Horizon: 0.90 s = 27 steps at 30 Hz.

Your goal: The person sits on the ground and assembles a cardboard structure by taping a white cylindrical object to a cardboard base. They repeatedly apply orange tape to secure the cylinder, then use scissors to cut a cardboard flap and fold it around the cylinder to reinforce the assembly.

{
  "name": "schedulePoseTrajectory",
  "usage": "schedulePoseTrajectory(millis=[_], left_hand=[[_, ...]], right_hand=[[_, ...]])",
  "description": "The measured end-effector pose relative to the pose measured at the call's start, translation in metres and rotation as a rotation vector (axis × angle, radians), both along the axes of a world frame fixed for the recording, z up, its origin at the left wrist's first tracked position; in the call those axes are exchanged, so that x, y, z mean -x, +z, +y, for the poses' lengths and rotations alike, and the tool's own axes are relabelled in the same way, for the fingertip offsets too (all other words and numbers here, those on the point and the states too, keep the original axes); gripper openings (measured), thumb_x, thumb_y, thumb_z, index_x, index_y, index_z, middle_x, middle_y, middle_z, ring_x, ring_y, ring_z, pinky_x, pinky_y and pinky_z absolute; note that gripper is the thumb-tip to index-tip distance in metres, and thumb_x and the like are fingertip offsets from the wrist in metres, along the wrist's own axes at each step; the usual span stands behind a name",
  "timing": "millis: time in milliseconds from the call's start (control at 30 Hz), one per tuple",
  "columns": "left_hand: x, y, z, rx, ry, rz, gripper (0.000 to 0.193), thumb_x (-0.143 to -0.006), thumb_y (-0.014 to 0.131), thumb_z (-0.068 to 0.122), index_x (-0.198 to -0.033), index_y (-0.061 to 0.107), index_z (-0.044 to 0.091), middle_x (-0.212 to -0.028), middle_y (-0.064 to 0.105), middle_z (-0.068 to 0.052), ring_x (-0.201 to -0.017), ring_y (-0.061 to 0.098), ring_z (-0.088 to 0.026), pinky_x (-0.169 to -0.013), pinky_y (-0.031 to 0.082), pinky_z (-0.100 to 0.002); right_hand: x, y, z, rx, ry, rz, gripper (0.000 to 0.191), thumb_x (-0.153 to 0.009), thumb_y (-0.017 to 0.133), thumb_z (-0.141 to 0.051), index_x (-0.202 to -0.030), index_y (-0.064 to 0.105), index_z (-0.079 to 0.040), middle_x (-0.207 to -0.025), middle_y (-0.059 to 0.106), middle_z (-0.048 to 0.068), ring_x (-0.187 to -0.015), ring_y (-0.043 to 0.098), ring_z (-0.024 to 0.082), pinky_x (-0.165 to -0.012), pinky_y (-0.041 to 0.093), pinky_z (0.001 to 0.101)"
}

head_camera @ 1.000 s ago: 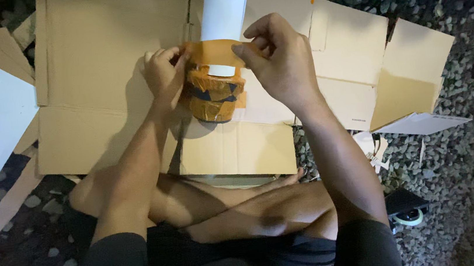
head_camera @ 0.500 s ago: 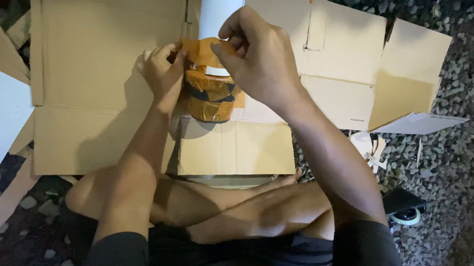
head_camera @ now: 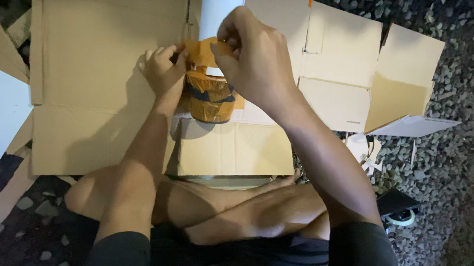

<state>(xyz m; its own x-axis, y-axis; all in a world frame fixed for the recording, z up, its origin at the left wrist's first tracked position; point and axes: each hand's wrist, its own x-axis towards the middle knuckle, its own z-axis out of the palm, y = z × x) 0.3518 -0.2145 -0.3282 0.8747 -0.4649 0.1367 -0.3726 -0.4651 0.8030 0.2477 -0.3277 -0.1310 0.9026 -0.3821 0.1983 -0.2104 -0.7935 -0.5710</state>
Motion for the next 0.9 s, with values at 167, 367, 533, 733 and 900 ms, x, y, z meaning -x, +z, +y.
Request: schedulePoseTrajectory(millis=[167, 367, 533, 733, 900], left_hand=[[-0.004, -0.004, 0.003, -0.040, -0.023, -0.033, 0.017, -0.089, 0.080, 0.027, -0.098, 0.083, 0.013, -0.095, 0.073, -0.005, -0.099, 0.059, -0.027, -0.097, 0.037, -0.048], [-0.009, -0.008, -0.005, -0.196, -0.013, -0.063, 0.017, -0.078, 0.087, 0.029, -0.089, 0.083, 0.016, -0.086, 0.075, -0.006, -0.095, 0.063, -0.029, -0.093, 0.039, -0.052], [-0.018, -0.007, -0.006, -0.144, -0.045, 0.061, 0.015, -0.083, 0.085, 0.029, -0.091, 0.083, 0.016, -0.080, 0.076, -0.006, -0.087, 0.064, -0.032, -0.091, 0.040, -0.049], [-0.017, -0.011, -0.007, -0.158, -0.047, 0.125, 0.019, -0.085, 0.082, 0.033, -0.093, 0.082, 0.015, -0.075, 0.074, -0.008, -0.087, 0.064, -0.030, -0.094, 0.039, -0.049], [-0.013, -0.013, -0.007, -0.128, -0.022, 0.094, 0.017, -0.083, 0.083, 0.030, -0.091, 0.084, 0.016, -0.077, 0.074, -0.010, -0.092, 0.061, -0.031, -0.095, 0.038, -0.049]], right_hand=[[0.029, -0.001, -0.008, 0.041, -0.072, 0.083, 0.022, -0.094, 0.081, -0.009, -0.099, 0.060, -0.002, -0.084, 0.071, 0.008, -0.076, 0.072, 0.015, -0.067, 0.058, 0.0283], [0.066, -0.022, -0.026, -0.098, -0.286, 0.115, 0.025, -0.091, 0.083, -0.006, -0.098, 0.060, 0.001, -0.079, 0.068, 0.007, -0.067, 0.063, 0.016, -0.064, 0.056, 0.0277], [0.076, -0.041, -0.038, -0.363, -0.336, 0.061, 0.022, -0.096, 0.078, -0.004, -0.100, 0.056, 0.001, -0.084, 0.068, 0.005, -0.072, 0.070, 0.008, -0.063, 0.057, 0.0230], [0.067, -0.031, -0.033, -0.385, -0.231, -0.015, 0.022, -0.098, 0.077, -0.002, -0.103, 0.056, 0.002, -0.087, 0.066, 0.006, -0.075, 0.066, 0.008, -0.066, 0.056, 0.0222], [0.037, -0.015, -0.017, -0.226, -0.142, 0.008, 0.022, -0.098, 0.079, -0.004, -0.103, 0.059, 0.001, -0.085, 0.067, 0.005, -0.072, 0.062, 0.008, -0.066, 0.057, 0.0226]])
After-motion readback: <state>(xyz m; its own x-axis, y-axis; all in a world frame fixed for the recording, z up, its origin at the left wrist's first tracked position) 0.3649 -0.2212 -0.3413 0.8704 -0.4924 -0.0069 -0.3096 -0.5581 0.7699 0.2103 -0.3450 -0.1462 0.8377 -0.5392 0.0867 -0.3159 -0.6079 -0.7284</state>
